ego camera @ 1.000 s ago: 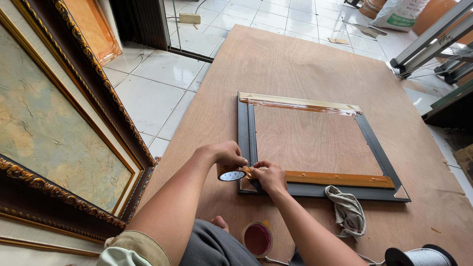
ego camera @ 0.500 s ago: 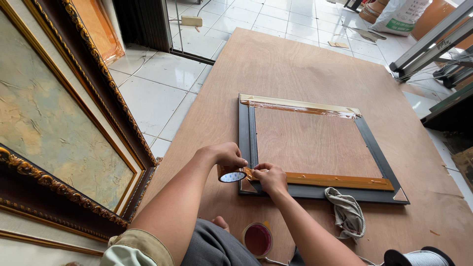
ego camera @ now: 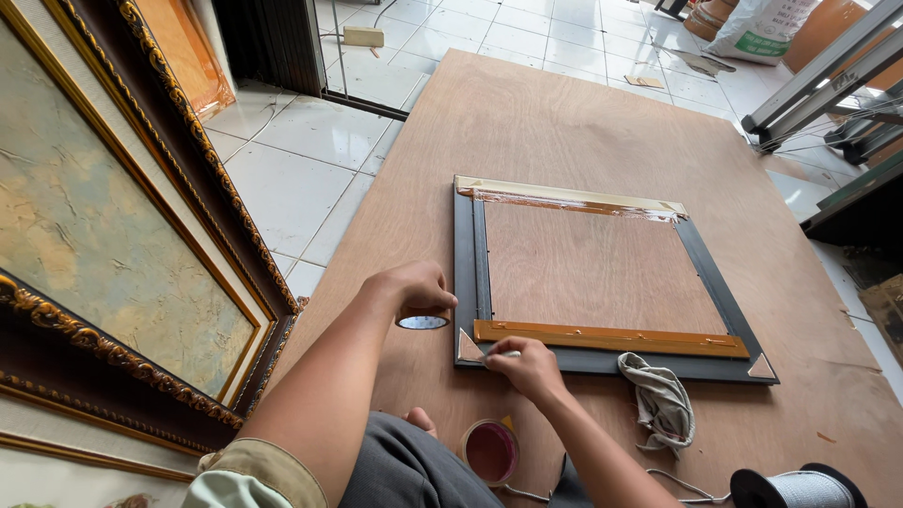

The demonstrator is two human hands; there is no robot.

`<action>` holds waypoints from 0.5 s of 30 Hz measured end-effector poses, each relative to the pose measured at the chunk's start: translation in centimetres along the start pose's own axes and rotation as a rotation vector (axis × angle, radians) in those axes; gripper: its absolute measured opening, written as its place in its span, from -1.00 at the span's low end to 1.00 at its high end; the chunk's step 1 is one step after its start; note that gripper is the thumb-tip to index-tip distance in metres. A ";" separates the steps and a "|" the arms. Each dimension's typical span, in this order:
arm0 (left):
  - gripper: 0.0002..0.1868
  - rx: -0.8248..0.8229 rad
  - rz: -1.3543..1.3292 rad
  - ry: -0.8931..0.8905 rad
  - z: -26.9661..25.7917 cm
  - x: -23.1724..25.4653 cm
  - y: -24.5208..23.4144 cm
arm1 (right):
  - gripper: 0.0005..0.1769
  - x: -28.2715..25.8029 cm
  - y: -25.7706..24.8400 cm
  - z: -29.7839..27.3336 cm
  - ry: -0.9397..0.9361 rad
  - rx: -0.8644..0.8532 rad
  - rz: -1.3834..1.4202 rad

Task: The person applies brown and gold tape to the edges of a rectangular frame lying on a wooden board. They smooth the tape with a cloth, flip the frame to work on the opposite side, and continue taping and smoothing the edges.

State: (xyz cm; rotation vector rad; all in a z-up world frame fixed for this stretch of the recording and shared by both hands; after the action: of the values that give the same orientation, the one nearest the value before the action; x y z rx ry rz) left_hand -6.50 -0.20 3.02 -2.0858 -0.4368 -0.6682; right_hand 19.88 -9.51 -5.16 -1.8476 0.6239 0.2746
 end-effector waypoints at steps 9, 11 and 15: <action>-0.62 -0.005 -0.032 0.022 2.1 -1.1 1.0 | -0.62 -3.0 -5.3 -5.8 -0.201 -0.050 -0.440; -0.61 -0.017 -0.034 0.027 2.3 -1.2 1.2 | -0.59 -2.0 -3.7 -1.6 -0.160 0.008 -0.405; -0.58 -0.049 -0.042 0.030 1.9 -0.9 1.3 | -0.63 -3.8 -2.1 2.5 -0.076 0.087 -0.327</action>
State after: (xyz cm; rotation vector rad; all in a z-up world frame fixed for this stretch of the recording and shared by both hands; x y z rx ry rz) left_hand -6.00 0.64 0.72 -2.1153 -0.4520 -0.7403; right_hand 18.17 -5.63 -2.57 -1.8127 0.2700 0.0984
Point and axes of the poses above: each hand's wrist, its own z-axis towards the middle knuckle, its own y-axis out of the palm, x = y × z, the point moved 1 cm from there along z, towards the middle knuckle, and after that the axes turned 10 degrees about -z, right-handed, at the moved point
